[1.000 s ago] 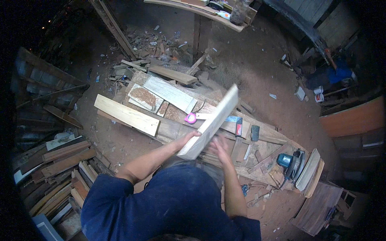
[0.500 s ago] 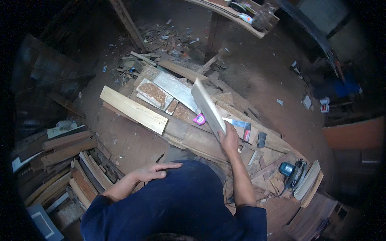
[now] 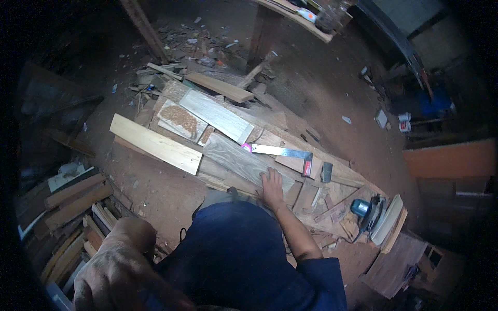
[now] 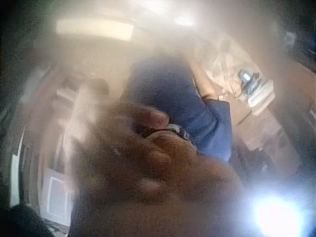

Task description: The person measures and marks a wooden plank with a tape measure and pencil, then uses a circular saw to cut the plank into smaller pieces. The person handles the wood pieces, aligning them on the workbench and performing multiple cuts.

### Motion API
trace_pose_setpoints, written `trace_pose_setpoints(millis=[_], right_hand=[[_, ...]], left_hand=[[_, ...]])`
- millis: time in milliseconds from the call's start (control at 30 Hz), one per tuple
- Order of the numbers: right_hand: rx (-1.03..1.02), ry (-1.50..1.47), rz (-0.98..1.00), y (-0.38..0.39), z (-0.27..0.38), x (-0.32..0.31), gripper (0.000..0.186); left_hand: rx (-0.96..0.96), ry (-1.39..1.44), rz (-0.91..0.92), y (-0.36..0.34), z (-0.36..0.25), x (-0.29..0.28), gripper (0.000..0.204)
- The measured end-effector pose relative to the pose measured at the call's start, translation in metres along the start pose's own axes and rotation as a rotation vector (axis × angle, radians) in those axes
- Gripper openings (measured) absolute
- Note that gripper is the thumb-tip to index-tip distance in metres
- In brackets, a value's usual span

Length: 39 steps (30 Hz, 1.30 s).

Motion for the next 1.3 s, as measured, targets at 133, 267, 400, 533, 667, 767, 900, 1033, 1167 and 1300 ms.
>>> trace_pose_setpoints(millis=[133,267,400,533,667,767,900,1033,1167,1300], right_hand=[[0.046,0.064,0.001,-0.015,0.010,-0.019,0.085],[0.089,0.085,0.093,-0.014,-0.025,0.004,0.098],[0.047,-0.034,0.122,-0.021,-0.012,-0.010,0.111],[0.023,-0.447,0.110,-0.027,-0.001,-0.039,0.105],[-0.087,-0.451,0.101,-0.050,0.024,-0.070,0.099],[-0.163,-0.421,0.004,-0.078,0.051,-0.087,0.097],[-0.183,-0.335,-0.047,-0.107,0.078,-0.099,0.095],[-0.149,-0.325,-0.084,-0.113,0.086,-0.108,0.088],[-0.166,-0.452,-0.127,-0.103,0.065,-0.110,0.080],[0.019,-0.526,-0.064,-0.072,0.024,-0.087,0.068]], left_hand=[[0.135,0.075,0.238,-0.028,0.001,-0.056,0.042],[-0.136,-0.119,-0.253,0.080,0.054,-0.184,0.031],[-1.012,-0.769,-0.406,0.123,0.182,-0.226,0.050],[-1.318,-0.885,-0.354,0.216,0.243,-0.248,0.070],[-1.312,-0.437,-0.574,0.247,0.290,-0.253,0.060],[-1.057,-0.212,-0.906,0.243,0.307,-0.261,0.043],[-0.961,-0.135,-0.974,0.207,0.289,-0.291,0.041],[-0.938,-0.246,-1.024,0.208,0.279,-0.345,0.048],[-1.019,-0.586,-0.984,0.232,0.262,-0.417,0.058],[-1.038,-1.639,-0.982,0.266,0.238,-0.462,0.085]])
Point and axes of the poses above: each hand's wrist, its own y-axis away from the middle knuckle, its own x-axis out of the palm, z = x × y, the point moved 3 cm from there along -y, towards the middle knuckle, and after that the axes turned 4 degrees about z, right-handed, at the moved point
